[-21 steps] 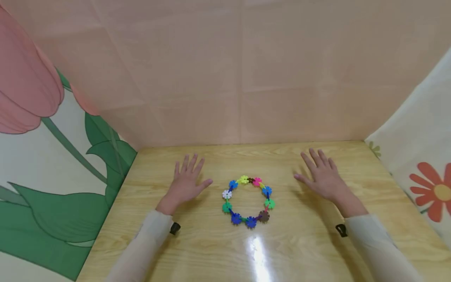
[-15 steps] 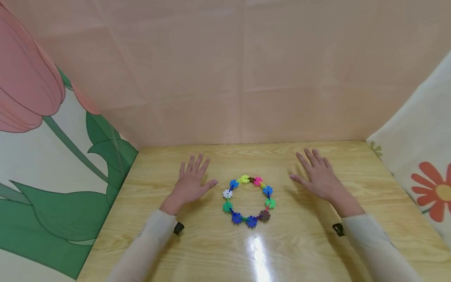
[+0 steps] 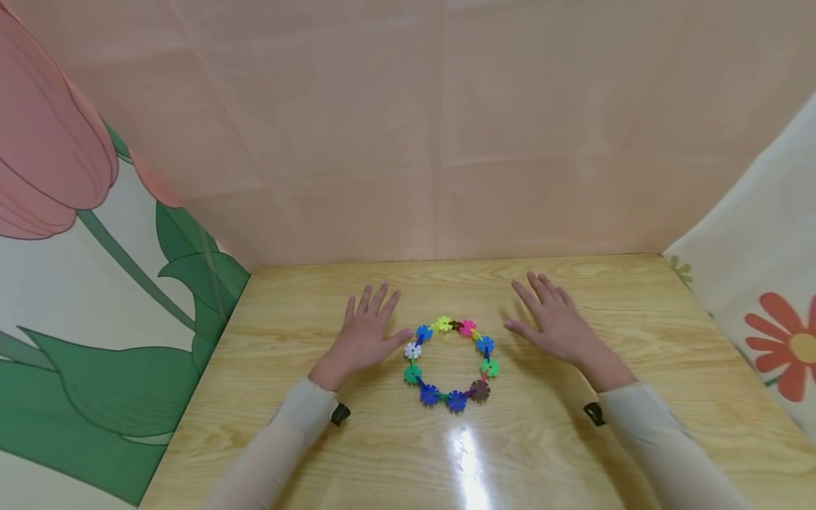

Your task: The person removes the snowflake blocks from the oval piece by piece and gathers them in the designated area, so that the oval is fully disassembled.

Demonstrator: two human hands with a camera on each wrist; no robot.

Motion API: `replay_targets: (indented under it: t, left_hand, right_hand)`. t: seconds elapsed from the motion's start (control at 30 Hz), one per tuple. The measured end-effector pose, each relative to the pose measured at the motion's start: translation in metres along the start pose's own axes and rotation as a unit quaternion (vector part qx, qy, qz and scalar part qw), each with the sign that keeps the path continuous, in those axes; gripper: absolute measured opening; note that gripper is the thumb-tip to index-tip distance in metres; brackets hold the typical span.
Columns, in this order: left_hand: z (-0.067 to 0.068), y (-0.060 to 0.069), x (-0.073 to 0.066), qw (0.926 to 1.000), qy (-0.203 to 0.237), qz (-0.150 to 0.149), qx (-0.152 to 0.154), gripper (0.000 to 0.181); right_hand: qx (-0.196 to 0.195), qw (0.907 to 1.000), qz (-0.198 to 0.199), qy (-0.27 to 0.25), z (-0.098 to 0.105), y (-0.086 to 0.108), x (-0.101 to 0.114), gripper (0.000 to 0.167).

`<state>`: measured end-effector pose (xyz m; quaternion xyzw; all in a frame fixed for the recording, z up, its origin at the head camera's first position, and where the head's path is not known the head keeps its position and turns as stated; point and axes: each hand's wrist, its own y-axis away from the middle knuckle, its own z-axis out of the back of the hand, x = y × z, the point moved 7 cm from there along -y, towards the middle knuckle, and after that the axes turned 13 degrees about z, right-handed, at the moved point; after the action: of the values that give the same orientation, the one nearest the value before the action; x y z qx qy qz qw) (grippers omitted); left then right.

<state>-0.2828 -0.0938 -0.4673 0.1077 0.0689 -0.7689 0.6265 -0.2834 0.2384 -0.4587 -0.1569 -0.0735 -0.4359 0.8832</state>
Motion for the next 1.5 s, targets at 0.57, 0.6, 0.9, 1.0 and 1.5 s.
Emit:
replay_targets:
  t: [0.57, 0.6, 0.9, 1.0, 1.5]
  left_hand:
    - [-0.014, -0.006, -0.025, 0.9992, 0.036, 0.003, 0.015, 0.082]
    - [-0.015, -0.007, -0.026, 0.9992, 0.037, 0.003, 0.017, 0.081]
    - [-0.022, -0.016, -0.039, 0.9989, 0.037, 0.003, 0.027, 0.075]
    - [-0.024, -0.019, -0.045, 0.999, 0.033, 0.0, 0.029, 0.072]
    - [-0.038, -0.036, -0.063, 0.9949, 0.071, 0.022, 0.068, 0.061]
  right_hand:
    - [0.033, 0.9978, 0.005, -0.057, -0.02, -0.021, 0.018, 0.081]
    - [0.037, 0.9972, 0.003, -0.065, -0.021, -0.022, 0.019, 0.08]
    - [0.051, 0.9932, -0.002, -0.104, -0.03, -0.036, 0.027, 0.073]
    - [0.055, 0.9923, 0.006, -0.111, -0.034, -0.042, 0.03, 0.072]
    - [0.095, 0.9856, 0.048, -0.131, -0.059, -0.072, 0.045, 0.055]
